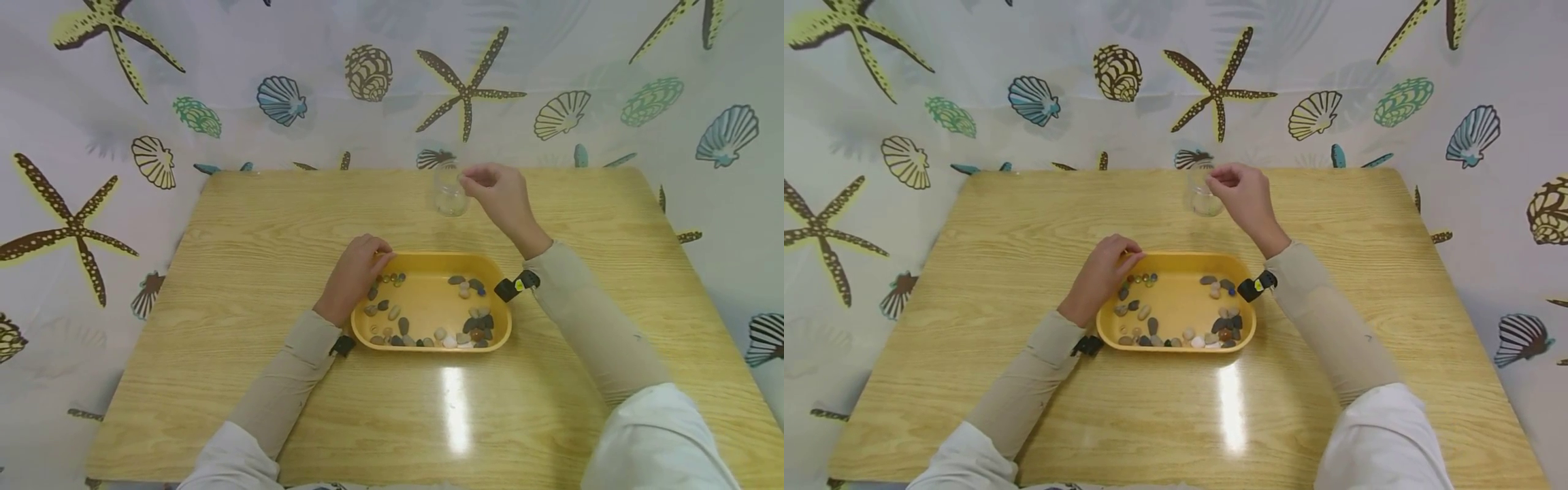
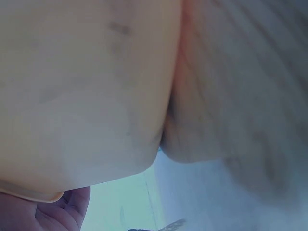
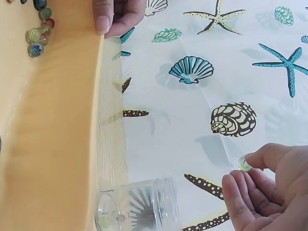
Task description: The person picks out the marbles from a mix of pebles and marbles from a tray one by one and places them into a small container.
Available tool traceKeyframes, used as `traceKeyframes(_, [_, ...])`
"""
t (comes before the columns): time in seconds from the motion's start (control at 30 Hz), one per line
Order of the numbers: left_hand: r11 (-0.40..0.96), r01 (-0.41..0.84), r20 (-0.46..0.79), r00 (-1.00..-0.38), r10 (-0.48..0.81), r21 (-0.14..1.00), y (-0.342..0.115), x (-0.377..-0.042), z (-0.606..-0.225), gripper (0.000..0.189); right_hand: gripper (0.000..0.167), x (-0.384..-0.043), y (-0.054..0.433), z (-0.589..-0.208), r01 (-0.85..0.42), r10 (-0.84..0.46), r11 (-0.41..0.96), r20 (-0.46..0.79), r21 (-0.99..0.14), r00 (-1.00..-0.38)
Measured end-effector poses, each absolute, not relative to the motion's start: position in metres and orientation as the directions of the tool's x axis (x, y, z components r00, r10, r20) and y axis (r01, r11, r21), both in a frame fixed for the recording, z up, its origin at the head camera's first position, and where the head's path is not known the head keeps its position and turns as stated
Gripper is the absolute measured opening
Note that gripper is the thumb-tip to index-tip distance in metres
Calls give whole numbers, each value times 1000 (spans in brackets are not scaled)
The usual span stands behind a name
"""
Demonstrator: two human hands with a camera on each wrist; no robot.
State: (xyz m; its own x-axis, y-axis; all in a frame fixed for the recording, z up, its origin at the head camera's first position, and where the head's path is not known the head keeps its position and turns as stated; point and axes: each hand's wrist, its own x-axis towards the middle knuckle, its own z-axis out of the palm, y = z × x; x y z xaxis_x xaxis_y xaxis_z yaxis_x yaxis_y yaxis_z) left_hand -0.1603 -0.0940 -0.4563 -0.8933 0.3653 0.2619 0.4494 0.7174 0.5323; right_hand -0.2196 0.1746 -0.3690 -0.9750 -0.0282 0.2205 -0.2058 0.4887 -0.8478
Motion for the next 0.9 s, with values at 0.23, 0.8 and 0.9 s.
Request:
traceKeyframes(0.23, [704,454,262,-891,371,547,-95,-160,-456,21,30,-232,174,-378,-173,15,486,205,-857,-979])
traceKeyframes(0.8, [706,480,293,-877,380,521,-95,-160,-457,20,29,-258,180,-404,-85,89,609,174,-788,-981])
traceKeyframes(0.9, [705,486,301,-874,381,517,-95,-160,-457,20,29,-261,180,-408,-74,96,624,170,-778,-981])
